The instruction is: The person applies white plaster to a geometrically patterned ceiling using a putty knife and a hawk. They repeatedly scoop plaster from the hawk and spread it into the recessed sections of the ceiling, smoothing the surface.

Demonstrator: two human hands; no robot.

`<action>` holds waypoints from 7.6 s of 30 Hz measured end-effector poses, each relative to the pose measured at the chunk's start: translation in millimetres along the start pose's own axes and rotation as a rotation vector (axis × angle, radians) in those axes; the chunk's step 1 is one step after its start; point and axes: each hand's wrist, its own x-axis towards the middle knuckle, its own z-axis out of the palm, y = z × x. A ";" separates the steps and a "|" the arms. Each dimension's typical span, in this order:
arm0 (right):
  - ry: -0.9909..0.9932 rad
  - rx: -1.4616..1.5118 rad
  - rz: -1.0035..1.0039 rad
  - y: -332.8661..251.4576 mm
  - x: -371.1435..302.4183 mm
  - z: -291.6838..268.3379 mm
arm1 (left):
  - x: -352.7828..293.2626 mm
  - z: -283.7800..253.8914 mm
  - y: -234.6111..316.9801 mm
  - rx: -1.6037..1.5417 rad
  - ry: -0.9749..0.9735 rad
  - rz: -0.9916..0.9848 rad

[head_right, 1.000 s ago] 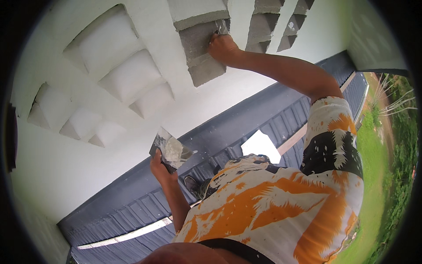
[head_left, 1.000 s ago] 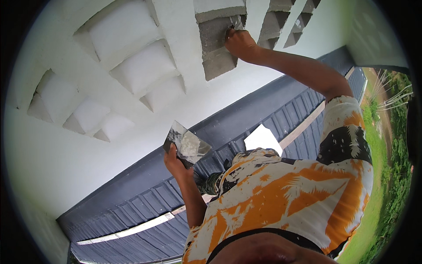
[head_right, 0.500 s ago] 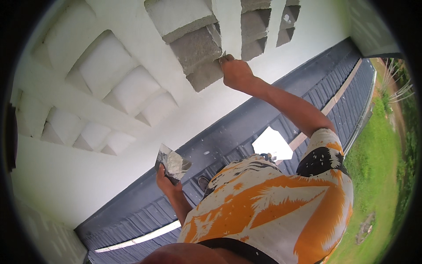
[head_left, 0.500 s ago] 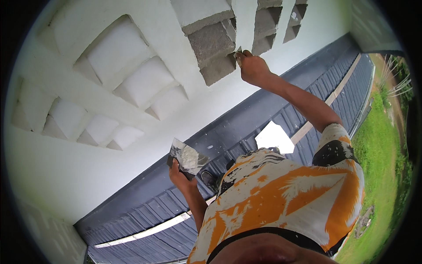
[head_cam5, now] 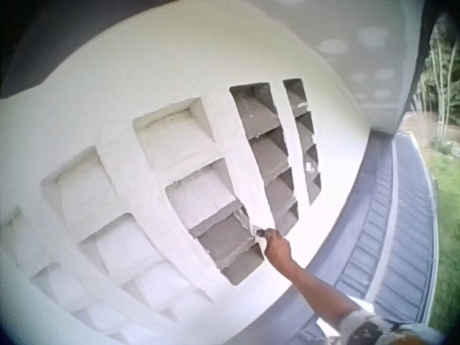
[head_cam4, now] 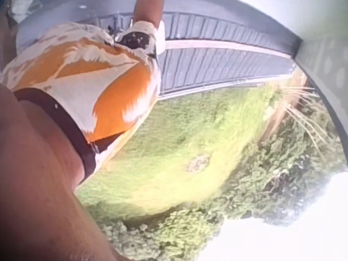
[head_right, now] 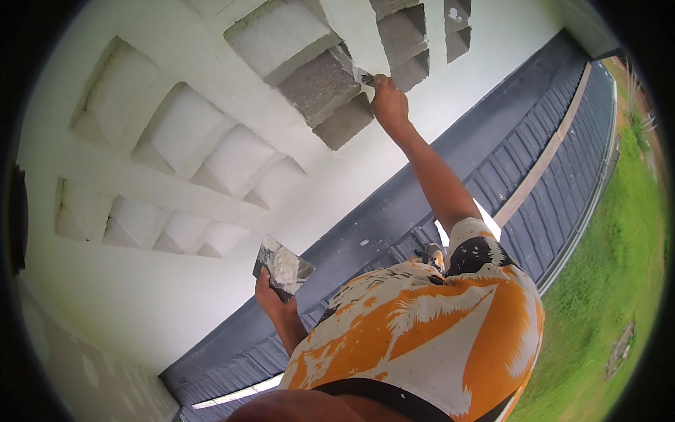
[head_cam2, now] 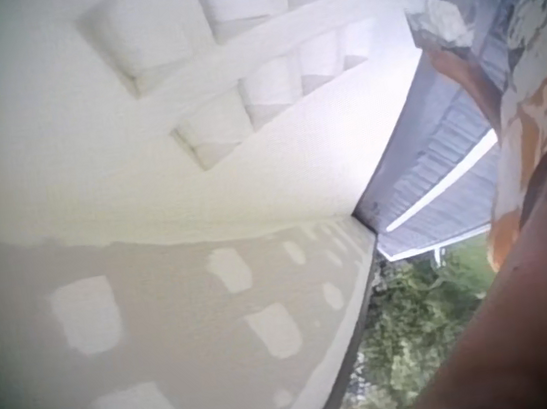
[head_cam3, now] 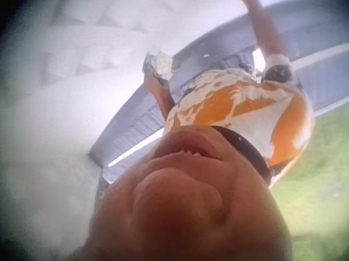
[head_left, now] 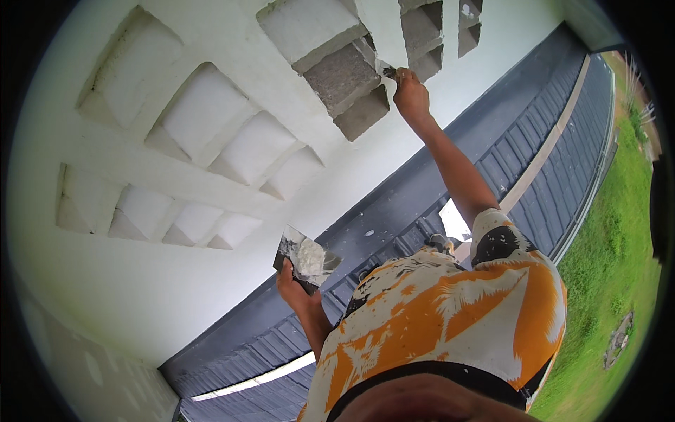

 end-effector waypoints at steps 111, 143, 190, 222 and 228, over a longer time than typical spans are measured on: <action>0.243 -0.031 0.182 -4.8 23.3 -16.5 | 38.8 -60.5 -11.0 0.015 -0.235 -0.167; 0.162 -0.147 0.093 12.7 13.1 -12.6 | 46.9 -67.6 -10.6 0.008 -0.229 -0.190; -0.044 -0.229 -0.095 10.1 11.8 -27.9 | 50.0 -64.6 -17.3 -0.058 -0.218 -0.215; 0.155 -0.044 -0.004 -11.5 31.3 -31.0 | 54.9 -73.1 -22.3 -0.098 -0.193 -0.207; 0.141 -0.108 -0.039 3.3 39.8 -8.5 | 56.0 -70.2 -17.8 -0.072 -0.220 -0.237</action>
